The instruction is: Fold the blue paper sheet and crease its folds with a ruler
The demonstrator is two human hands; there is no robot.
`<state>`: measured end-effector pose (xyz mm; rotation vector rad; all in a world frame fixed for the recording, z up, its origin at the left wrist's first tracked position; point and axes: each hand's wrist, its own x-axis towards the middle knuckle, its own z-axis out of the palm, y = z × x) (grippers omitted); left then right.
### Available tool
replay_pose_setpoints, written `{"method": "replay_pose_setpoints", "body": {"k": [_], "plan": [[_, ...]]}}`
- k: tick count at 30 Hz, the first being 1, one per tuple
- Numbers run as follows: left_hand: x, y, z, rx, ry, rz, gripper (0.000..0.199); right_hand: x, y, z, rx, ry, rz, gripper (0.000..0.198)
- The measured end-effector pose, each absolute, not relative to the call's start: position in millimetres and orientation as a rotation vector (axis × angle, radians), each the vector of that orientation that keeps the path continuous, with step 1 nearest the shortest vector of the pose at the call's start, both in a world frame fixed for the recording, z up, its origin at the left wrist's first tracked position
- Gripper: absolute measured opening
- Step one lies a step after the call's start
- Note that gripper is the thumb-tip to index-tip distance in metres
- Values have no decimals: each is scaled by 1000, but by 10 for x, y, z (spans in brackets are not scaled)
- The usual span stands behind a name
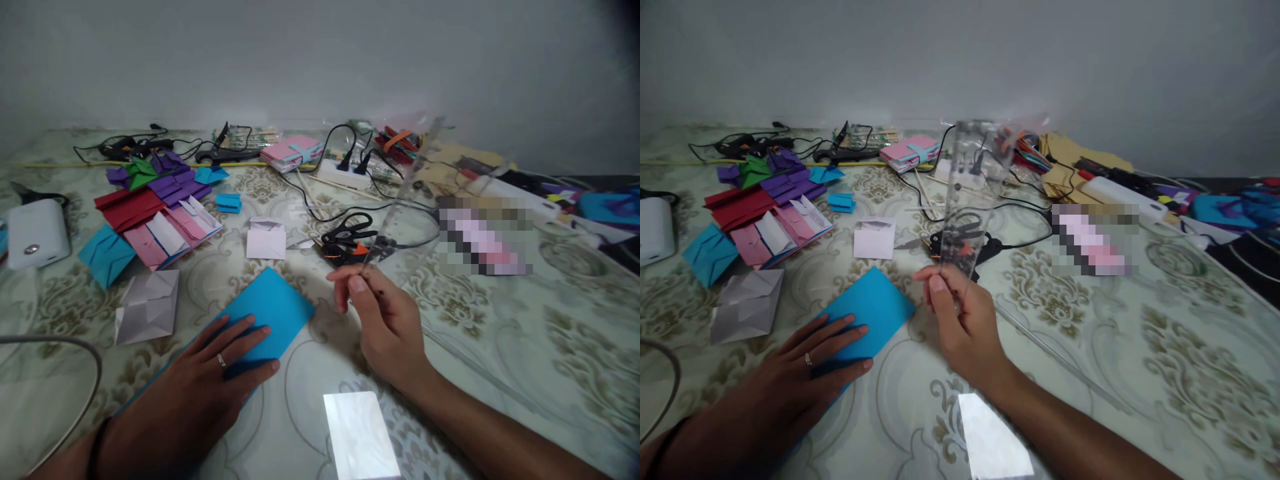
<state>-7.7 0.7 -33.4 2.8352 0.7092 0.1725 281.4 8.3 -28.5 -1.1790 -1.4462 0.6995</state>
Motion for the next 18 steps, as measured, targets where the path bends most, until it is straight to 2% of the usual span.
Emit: {"method": "replay_pose_setpoints", "body": {"k": [7, 18], "plan": [[-77, -3, -356, 2844, 723, 172, 71, 2828, 113, -323, -1114, -1536, 758, 31], [-94, 5, -377, 2843, 704, 136, 73, 2803, 121, -219, -1125, -1781, 660, 30]]}}
